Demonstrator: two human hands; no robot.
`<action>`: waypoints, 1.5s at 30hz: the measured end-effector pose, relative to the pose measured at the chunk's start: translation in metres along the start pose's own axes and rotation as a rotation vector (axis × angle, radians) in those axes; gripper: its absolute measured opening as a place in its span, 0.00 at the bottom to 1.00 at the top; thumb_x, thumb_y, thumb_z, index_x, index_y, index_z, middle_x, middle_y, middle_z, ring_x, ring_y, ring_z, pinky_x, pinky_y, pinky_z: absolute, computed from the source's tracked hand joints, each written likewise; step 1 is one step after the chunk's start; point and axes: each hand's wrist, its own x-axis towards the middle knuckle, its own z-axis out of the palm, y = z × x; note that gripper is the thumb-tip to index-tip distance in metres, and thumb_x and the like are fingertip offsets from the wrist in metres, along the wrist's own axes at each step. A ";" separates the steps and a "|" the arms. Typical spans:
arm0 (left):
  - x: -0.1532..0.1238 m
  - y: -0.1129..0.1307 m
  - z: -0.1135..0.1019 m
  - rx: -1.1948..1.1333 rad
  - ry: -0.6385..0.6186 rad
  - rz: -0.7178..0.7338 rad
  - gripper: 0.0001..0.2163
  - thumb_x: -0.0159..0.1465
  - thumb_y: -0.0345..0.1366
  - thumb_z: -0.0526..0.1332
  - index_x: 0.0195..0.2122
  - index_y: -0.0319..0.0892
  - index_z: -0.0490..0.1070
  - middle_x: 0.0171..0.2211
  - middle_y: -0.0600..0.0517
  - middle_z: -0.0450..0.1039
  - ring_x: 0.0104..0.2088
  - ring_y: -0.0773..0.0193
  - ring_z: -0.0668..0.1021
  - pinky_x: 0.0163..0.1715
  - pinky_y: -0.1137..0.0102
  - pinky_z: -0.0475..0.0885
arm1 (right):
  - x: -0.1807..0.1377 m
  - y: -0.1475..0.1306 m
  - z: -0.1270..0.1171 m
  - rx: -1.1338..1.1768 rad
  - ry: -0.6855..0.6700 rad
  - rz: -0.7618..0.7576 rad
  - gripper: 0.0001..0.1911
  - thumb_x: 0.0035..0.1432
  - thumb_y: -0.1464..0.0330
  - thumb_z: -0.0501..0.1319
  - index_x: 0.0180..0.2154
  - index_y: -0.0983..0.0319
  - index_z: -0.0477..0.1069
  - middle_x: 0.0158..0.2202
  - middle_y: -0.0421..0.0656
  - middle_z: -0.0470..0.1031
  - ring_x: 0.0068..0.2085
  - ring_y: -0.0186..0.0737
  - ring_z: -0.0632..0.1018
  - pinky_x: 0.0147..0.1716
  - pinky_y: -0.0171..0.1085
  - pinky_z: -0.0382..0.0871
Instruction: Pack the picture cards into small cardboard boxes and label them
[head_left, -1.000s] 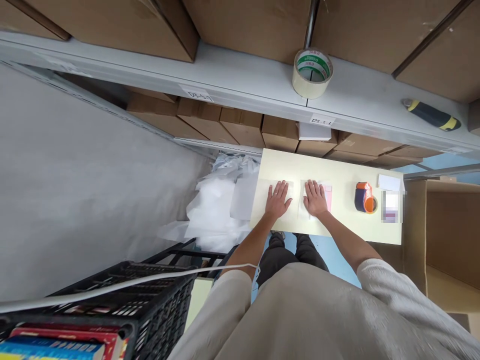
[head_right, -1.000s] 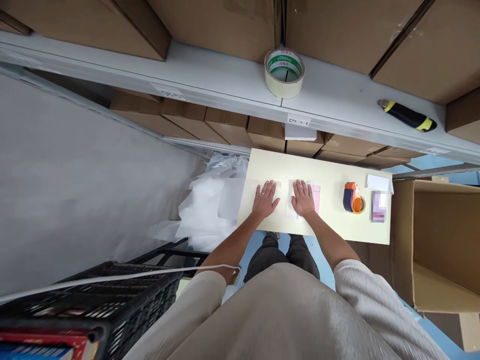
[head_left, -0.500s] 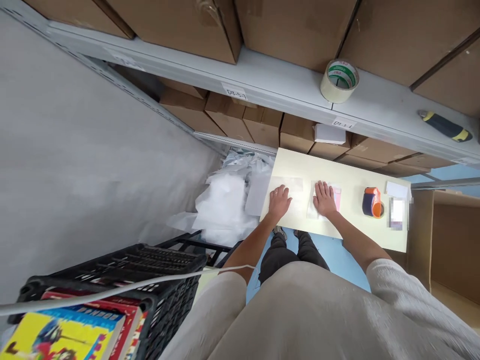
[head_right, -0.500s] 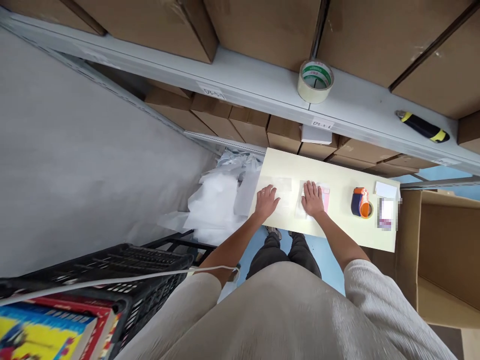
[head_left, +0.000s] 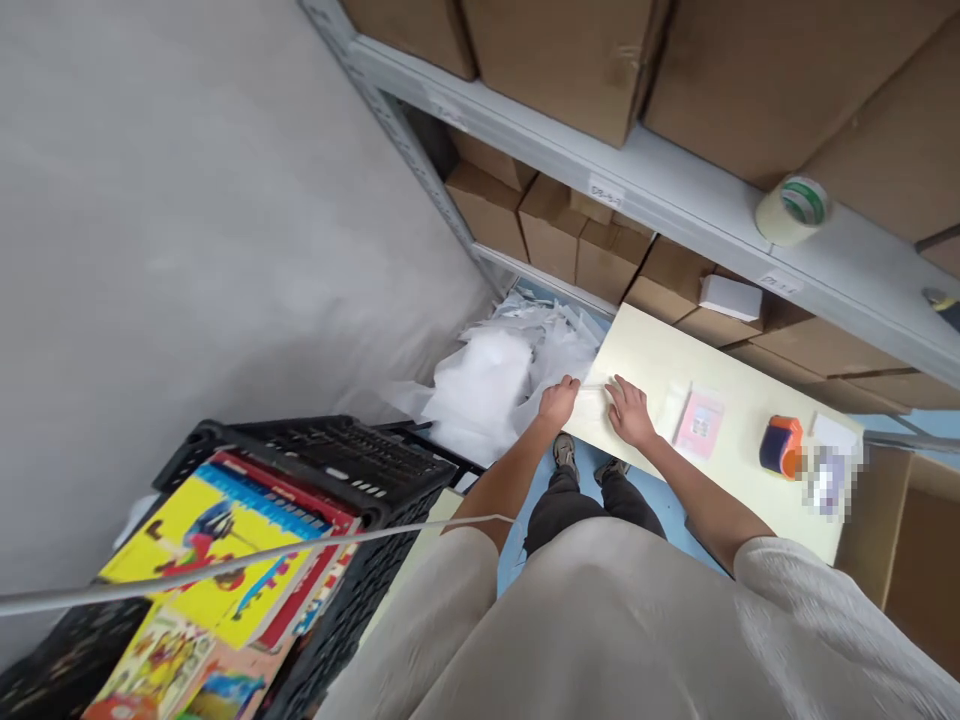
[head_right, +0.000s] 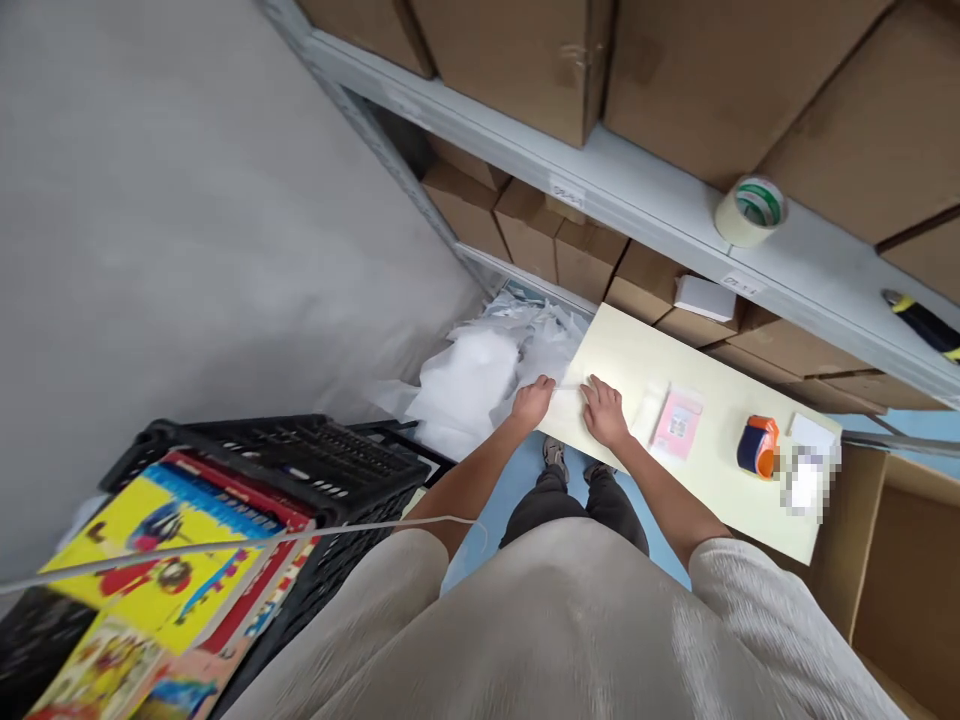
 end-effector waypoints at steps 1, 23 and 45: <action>-0.005 -0.013 -0.003 -0.008 0.004 -0.040 0.16 0.74 0.25 0.55 0.58 0.41 0.74 0.54 0.40 0.75 0.46 0.55 0.83 0.49 0.62 0.76 | 0.008 -0.011 0.005 0.013 -0.004 -0.033 0.30 0.72 0.68 0.51 0.72 0.63 0.64 0.76 0.59 0.59 0.71 0.62 0.64 0.65 0.58 0.60; -0.032 -0.179 0.039 -0.206 0.052 -0.454 0.33 0.65 0.33 0.60 0.73 0.35 0.63 0.78 0.30 0.52 0.77 0.35 0.59 0.73 0.43 0.56 | 0.057 -0.054 0.039 0.015 -0.135 -0.159 0.25 0.70 0.70 0.53 0.65 0.59 0.73 0.71 0.56 0.66 0.66 0.60 0.67 0.62 0.58 0.64; 0.034 0.031 -0.022 -0.236 0.134 0.120 0.28 0.71 0.29 0.56 0.72 0.43 0.66 0.77 0.41 0.58 0.73 0.44 0.66 0.72 0.51 0.62 | -0.028 0.041 -0.020 0.114 0.119 0.273 0.25 0.70 0.66 0.52 0.63 0.57 0.74 0.71 0.55 0.65 0.69 0.61 0.65 0.63 0.59 0.65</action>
